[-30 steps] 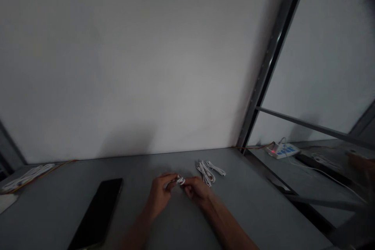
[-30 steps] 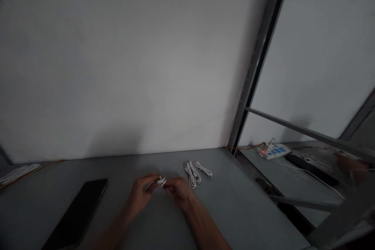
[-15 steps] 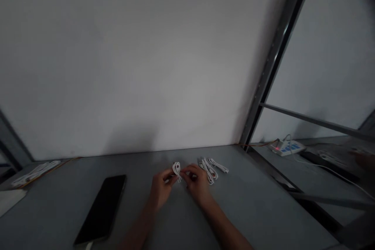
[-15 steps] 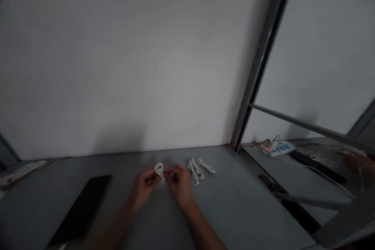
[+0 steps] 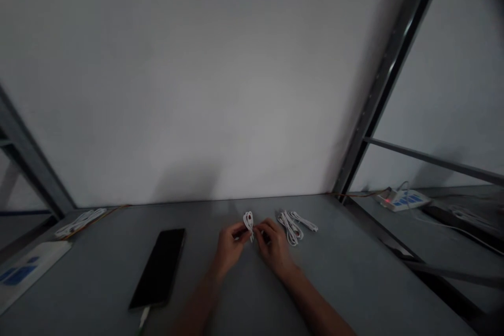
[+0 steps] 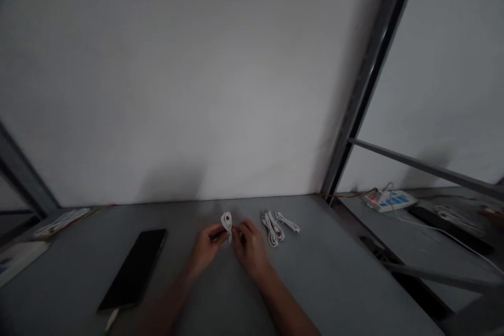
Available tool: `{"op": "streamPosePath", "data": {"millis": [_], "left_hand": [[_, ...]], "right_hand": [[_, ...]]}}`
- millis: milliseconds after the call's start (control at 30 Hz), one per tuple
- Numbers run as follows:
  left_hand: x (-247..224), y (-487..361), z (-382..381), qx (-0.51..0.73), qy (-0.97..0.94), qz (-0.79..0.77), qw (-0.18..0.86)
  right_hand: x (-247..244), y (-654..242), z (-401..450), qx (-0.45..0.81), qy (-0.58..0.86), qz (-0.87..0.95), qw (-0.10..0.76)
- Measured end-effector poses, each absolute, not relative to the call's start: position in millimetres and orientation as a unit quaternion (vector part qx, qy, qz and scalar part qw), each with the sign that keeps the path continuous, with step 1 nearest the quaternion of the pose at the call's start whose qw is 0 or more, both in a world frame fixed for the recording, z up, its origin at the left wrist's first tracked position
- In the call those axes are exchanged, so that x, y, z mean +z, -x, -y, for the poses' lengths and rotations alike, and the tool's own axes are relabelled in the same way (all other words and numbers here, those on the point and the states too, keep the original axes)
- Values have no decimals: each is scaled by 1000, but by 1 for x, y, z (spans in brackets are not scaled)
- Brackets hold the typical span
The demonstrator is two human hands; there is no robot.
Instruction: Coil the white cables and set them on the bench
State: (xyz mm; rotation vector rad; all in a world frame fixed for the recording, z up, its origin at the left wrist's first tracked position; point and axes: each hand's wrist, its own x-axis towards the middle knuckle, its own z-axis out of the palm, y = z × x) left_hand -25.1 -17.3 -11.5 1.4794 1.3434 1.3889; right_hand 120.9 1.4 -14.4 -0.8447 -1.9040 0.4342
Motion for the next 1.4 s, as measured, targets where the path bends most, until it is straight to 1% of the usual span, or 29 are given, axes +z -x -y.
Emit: {"op": "streamPosePath", "data": {"millis": [133, 200, 267, 333, 400, 467, 567, 633, 733, 800, 867, 967, 1033, 1100, 1200, 1300, 1400], "left_hand": [[-11, 24, 19, 529, -576, -523, 339], [-9, 22, 20, 528, -572, -530, 336], [-8, 20, 21, 525, -572, -536, 331], [-6, 19, 23, 514, -589, -537, 318], [-5, 19, 25, 500, -605, -546, 294], [-4, 19, 27, 493, -618, -553, 263], [-3, 19, 30, 498, -641, -539, 226], [-2, 17, 32, 500, -652, -527, 218], [1, 15, 35, 499, -654, -526, 213], [2, 14, 36, 498, -654, -531, 203], [2, 13, 36, 496, -652, -541, 193], [0, 15, 33, 492, -629, -569, 198], [-3, 18, 30, 500, -595, -587, 225], [-7, 22, 25, 520, -547, -597, 273], [-13, 28, 19, 534, -486, -602, 341], [-17, 29, 16, 536, -466, -599, 371], [-16, 28, 18, 536, -454, -584, 406]], "right_hand": [[-16, -122, 1, 107, 337, 818, 454], [-16, -122, 2, 83, 334, 823, 451], [-17, -122, 3, 77, 332, 820, 460], [-19, -121, 3, 102, 342, 806, 473], [-21, -118, 2, 160, 369, 774, 490], [-22, -116, 2, 252, 395, 727, 501], [-23, -114, 1, 431, 414, 638, 486], [-23, -114, 1, 522, 419, 573, 473], [-22, -114, 1, 596, 406, 505, 474], [-20, -114, 1, 614, 394, 497, 469], [-17, -114, 1, 587, 401, 535, 456], [-16, -114, 3, 465, 411, 636, 458], [-18, -113, 4, 383, 401, 689, 467], [-21, -113, 3, 331, 393, 721, 465], [-25, -114, 1, 297, 393, 739, 459], [-26, -116, -1, 287, 400, 732, 471], [-27, -115, 0, 302, 415, 708, 485]]}}
